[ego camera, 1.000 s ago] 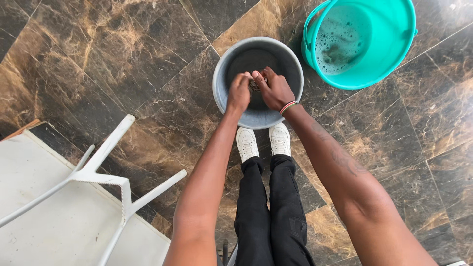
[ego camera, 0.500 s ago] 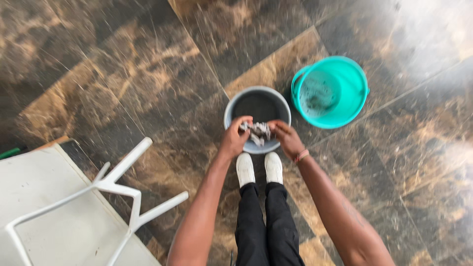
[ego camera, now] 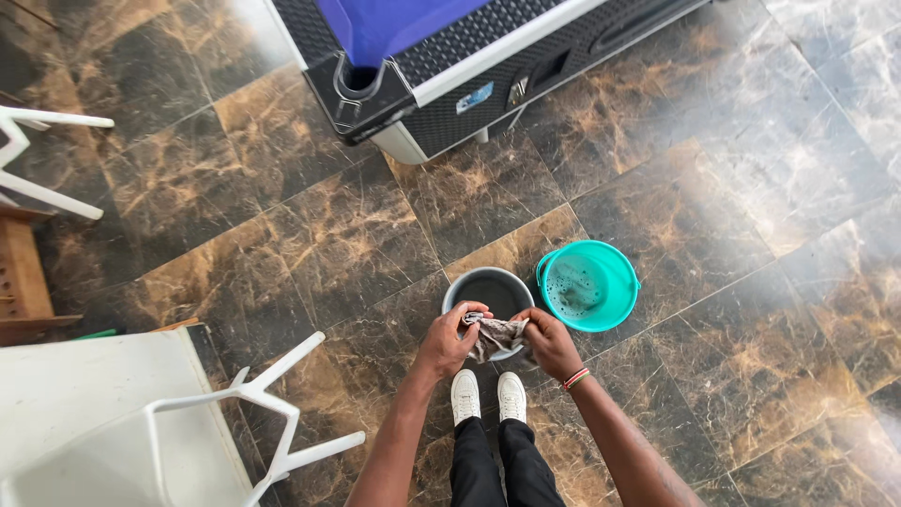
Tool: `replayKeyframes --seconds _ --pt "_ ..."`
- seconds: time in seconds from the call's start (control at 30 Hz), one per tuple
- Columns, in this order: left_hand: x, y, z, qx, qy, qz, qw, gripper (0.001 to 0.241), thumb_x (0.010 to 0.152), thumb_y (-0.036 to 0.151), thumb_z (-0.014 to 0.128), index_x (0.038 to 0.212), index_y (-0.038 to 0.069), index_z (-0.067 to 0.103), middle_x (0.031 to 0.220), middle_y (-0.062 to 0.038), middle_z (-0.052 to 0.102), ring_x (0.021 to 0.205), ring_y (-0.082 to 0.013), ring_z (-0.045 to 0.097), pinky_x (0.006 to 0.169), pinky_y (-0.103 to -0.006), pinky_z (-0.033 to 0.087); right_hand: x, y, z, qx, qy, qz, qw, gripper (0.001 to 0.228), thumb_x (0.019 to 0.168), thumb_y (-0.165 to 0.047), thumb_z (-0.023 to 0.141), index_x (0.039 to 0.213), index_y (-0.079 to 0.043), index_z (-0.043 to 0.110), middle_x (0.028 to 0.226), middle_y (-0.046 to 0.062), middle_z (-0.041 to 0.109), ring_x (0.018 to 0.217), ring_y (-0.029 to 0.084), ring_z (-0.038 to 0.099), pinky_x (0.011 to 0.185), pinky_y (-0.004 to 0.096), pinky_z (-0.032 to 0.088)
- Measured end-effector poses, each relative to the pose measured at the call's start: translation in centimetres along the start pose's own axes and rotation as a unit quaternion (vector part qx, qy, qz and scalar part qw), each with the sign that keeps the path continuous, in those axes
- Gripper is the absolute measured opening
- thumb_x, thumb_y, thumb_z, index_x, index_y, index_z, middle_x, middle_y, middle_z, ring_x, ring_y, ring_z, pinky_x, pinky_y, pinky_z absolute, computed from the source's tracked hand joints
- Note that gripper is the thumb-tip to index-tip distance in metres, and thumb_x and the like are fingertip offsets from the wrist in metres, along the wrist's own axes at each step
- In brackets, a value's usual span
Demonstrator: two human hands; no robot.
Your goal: The person wipes down the seat and legs of a white plastic chair using a cloth and soapy water from a bucket.
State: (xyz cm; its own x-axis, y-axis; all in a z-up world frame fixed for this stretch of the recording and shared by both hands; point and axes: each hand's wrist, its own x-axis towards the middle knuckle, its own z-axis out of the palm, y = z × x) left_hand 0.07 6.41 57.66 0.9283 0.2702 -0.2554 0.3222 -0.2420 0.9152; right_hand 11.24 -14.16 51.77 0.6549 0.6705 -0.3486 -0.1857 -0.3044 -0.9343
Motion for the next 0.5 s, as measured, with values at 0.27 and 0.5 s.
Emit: replayKeyframes --seconds 0.27,0.5 --pt "-6.3 11.0 -3.6 -0.095 0.067 0.024 0.993 0.021 0.093 0.013 0.070 0.113 0.014 0.075 0.108 -0.007 0.076 0.107 -0.0206 0.069 0.096 -0.0378 0.055 -5.8 -17.5 -1.2 -0.020 -0.099 -0.053 0.994 0.028 0.096 -0.029 0.062 0.109 -0.005 0.068 0.092 0.008 0.063 0.090 0.022 0.058 0.081 0.038 0.046" --pt "-11.6 18.1 -7.2 -0.060 0.214 0.034 0.974 0.020 0.104 0.028 0.065 0.107 0.011 0.073 0.101 -0.017 0.075 0.086 -0.0293 0.070 0.079 -0.0437 0.056 -9.2 -26.1 2.8 -0.145 -0.014 -0.280 0.949 0.007 0.091 -0.016 0.076 0.095 -0.010 0.076 0.110 0.012 0.078 0.104 0.034 0.073 0.088 0.044 0.055"
